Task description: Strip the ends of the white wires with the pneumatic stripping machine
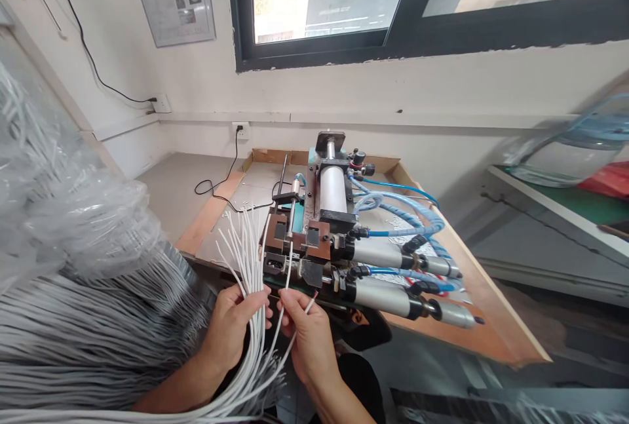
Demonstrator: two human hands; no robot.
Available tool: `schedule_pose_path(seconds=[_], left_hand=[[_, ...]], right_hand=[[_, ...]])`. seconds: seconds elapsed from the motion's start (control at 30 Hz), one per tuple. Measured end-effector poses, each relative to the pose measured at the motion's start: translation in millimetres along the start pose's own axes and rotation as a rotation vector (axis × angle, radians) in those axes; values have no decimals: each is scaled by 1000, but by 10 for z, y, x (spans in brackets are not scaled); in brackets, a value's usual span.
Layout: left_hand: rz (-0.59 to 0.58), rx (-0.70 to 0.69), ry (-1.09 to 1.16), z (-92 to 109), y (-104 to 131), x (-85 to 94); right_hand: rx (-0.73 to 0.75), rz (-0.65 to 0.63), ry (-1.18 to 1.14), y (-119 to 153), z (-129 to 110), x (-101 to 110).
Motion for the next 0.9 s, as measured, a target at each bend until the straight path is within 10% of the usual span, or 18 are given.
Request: schedule_pose_path(seconds=[0.47,0.73,0.9], left_hand=[[-20,26,26,-80,-17,24],[-97,3,9,-126,51,34],[0,81,79,-144,43,71]], right_hand=[[-272,-136,-145,-105,-13,-74],[82,-140,100,-12,-14,-64],[45,-38,-10,1,20,-11]])
Point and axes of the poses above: each hand's wrist, its own y-axis away from the middle knuckle, its own x-axis out of the back of the hand, z = x × y, the point moved 1 cm from there along -y, towards the middle knuckle, and after that the axes turned 6 degrees about z, right-handed, at the moved point
